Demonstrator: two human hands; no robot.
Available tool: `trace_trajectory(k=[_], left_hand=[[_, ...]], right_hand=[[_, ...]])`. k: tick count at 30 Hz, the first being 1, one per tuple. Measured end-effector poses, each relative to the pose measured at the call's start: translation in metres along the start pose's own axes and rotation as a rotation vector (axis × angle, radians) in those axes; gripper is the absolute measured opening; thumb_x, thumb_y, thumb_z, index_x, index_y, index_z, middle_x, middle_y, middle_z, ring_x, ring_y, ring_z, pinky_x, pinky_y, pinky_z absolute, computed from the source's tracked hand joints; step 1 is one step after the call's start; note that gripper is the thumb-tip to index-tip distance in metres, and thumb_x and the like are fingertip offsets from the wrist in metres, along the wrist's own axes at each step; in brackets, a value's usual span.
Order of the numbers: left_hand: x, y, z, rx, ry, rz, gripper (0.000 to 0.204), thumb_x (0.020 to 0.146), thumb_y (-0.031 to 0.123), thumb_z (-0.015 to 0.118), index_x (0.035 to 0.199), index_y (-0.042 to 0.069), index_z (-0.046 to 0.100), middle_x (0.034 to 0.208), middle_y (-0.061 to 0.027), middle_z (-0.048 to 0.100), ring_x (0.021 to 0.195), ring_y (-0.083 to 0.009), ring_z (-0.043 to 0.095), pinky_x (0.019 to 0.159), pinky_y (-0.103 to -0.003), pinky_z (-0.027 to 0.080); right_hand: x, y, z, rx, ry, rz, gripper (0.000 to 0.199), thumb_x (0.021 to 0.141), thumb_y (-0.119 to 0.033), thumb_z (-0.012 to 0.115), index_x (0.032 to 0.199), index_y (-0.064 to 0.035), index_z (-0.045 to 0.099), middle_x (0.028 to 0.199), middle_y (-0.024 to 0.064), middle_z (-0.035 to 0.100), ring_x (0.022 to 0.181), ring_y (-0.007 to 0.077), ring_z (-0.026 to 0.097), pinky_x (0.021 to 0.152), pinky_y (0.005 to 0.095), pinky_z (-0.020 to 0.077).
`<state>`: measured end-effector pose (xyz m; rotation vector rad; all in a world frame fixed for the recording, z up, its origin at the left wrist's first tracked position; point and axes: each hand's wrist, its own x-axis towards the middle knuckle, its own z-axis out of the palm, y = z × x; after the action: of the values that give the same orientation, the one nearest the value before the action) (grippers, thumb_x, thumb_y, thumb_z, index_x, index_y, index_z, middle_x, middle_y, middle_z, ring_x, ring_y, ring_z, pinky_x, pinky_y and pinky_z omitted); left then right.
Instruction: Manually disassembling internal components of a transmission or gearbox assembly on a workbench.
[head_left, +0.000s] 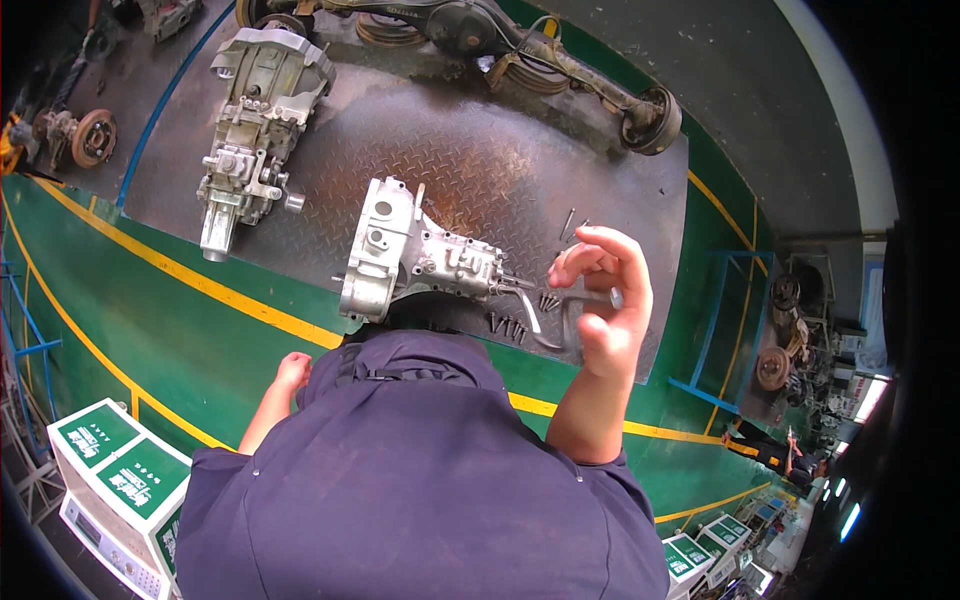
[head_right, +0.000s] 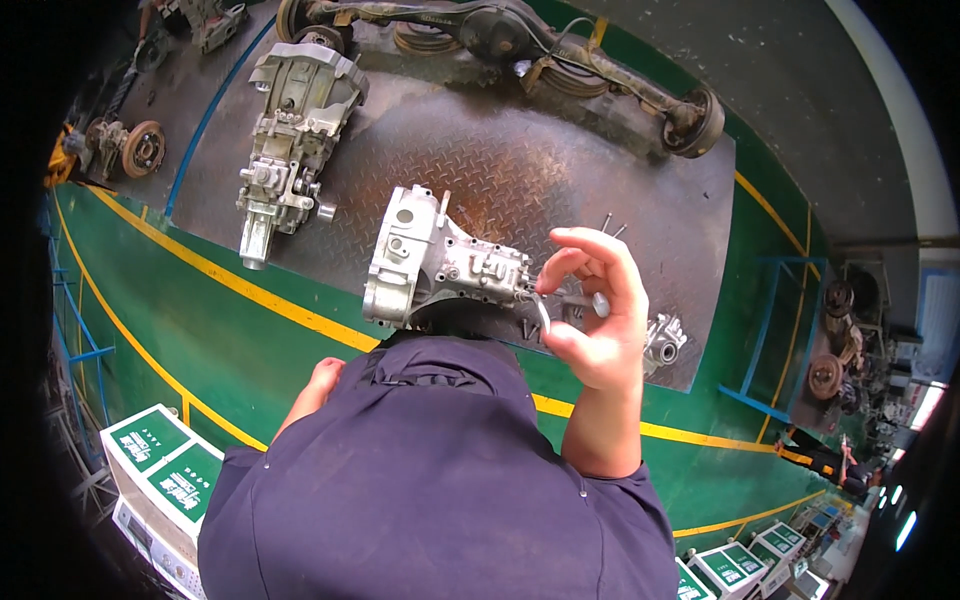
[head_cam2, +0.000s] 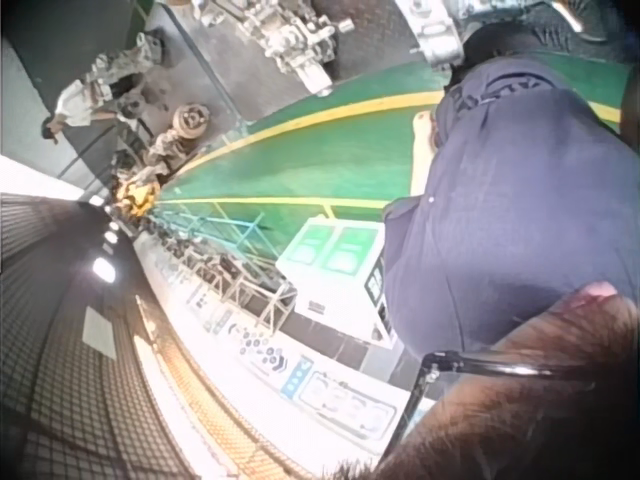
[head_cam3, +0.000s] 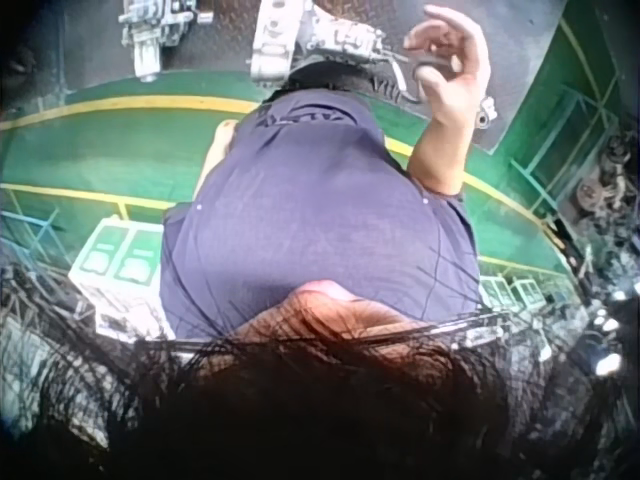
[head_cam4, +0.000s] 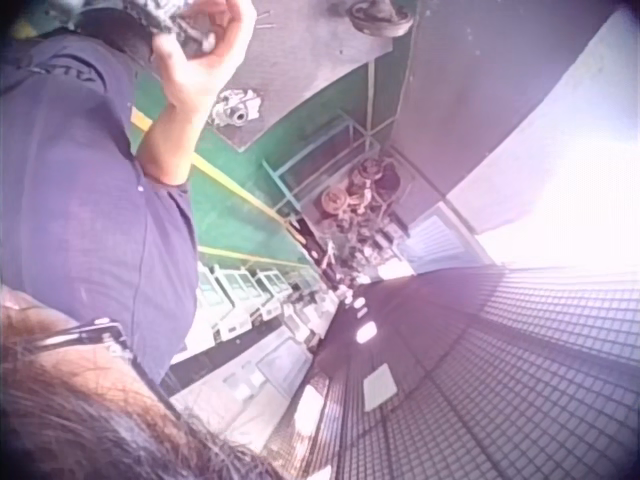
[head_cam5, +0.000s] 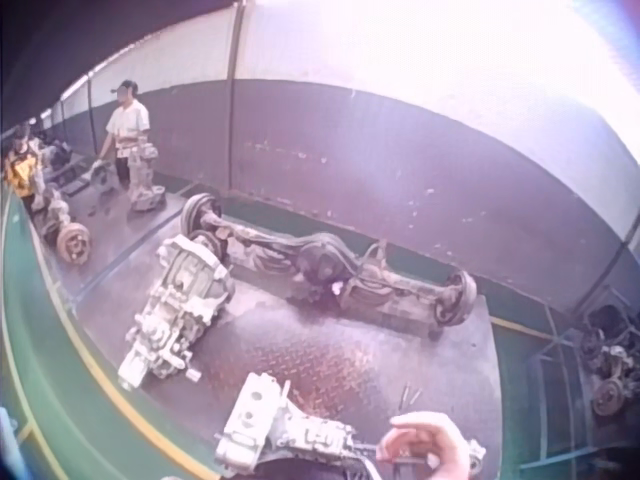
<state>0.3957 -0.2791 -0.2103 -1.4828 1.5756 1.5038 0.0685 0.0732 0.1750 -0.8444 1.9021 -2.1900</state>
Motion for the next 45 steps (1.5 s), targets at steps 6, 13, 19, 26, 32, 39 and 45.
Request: trace_trajectory(k=[6, 13, 19, 26, 32, 39, 45], left_hand=[[-0.010, 0.000, 0.001, -0.006, -0.011, -0.004, 0.016, 0.098, 0.020, 0.053, 0.109, 0.013, 0.063, 0.084, -0.0008, 0.062, 0.067, -0.0125, 0.058, 0.058, -0.030, 0.049], [-0.039, 0.043, -0.047, -0.247, 0.207, 0.278, 0.019, 0.098, 0.008, 0.049, 0.111, 0.006, 0.063, 0.083, -0.0057, 0.067, 0.065, -0.0112, 0.061, 0.055, -0.024, 0.050], [-0.169, 0.191, -0.020, -0.032, 0.412, 0.930, 0.011, 0.096, 0.003, 0.058, 0.106, 0.001, 0.062, 0.093, -0.0021, 0.062, 0.086, -0.0096, 0.057, 0.080, -0.025, 0.048], [-0.339, 0.319, 0.162, 0.597, 0.161, 1.943, 0.070, 0.079, 0.018, 0.076, 0.143, 0.005, 0.051, 0.126, -0.0207, 0.061, 0.114, -0.0356, 0.061, 0.096, -0.048, 0.050], [-0.275, 0.259, 0.178, 0.337, -0.275, 1.136, 0.032, 0.097, 0.015, 0.066, 0.079, 0.004, 0.042, 0.063, -0.0119, 0.042, 0.056, -0.0258, 0.039, 0.054, -0.038, 0.039], [-0.195, 0.094, 0.149, 0.650, 0.081, 0.546, 0.028, 0.093, 0.024, 0.062, 0.081, -0.001, 0.061, 0.079, -0.0257, 0.063, 0.077, -0.0445, 0.063, 0.069, -0.048, 0.050], [-0.122, -0.010, 0.146, 0.403, 0.083, 0.236, 0.029, 0.096, 0.027, 0.061, 0.098, -0.001, 0.071, 0.085, -0.0156, 0.072, 0.077, -0.0256, 0.067, 0.074, -0.040, 0.051]], right_hand=[[-0.008, 0.006, -0.007, -0.219, 0.266, 0.042, 0.030, 0.089, -0.003, 0.073, 0.116, 0.0003, 0.061, 0.078, -0.0004, 0.059, 0.069, 0.0066, 0.054, 0.063, 0.0195, 0.0412], [-0.010, -0.007, -0.054, -0.220, -0.175, 0.044, 0.044, 0.106, -0.027, 0.049, 0.080, 0.0007, 0.071, 0.067, 0.0070, 0.065, 0.051, 0.0103, 0.051, 0.051, 0.0261, 0.0417], [-0.006, -0.028, -0.070, 0.477, -0.282, -0.275, 0.043, 0.109, -0.041, 0.041, 0.105, -0.0013, 0.057, 0.047, -0.0066, 0.034, 0.037, 0.0080, 0.028, 0.038, 0.0293, 0.0226], [-0.012, -0.035, 0.001, 0.442, -0.320, -0.041, 0.058, 0.106, -0.045, 0.049, 0.080, 0.0028, 0.068, 0.051, 0.0013, 0.044, 0.054, 0.0169, 0.049, 0.054, 0.0356, 0.0444], [-0.005, 0.044, -0.046, -0.217, -0.142, -0.179, 0.048, 0.088, -0.036, 0.075, 0.114, 0.0021, 0.062, 0.105, 0.0109, 0.056, 0.093, 0.0237, 0.059, 0.082, 0.0374, 0.0500], [-0.106, 0.200, -0.064, -0.912, -0.249, 0.250, 0.034, 0.083, -0.020, 0.077, 0.106, 0.0009, 0.063, 0.102, 0.0183, 0.060, 0.097, 0.0369, 0.062, 0.084, 0.0448, 0.0539], [-0.112, 0.238, -0.061, -1.034, -0.305, 0.213, 0.016, 0.086, -0.011, 0.067, 0.095, -0.0006, 0.059, 0.093, 0.0178, 0.058, 0.091, 0.0359, 0.063, 0.079, 0.0450, 0.0555]])
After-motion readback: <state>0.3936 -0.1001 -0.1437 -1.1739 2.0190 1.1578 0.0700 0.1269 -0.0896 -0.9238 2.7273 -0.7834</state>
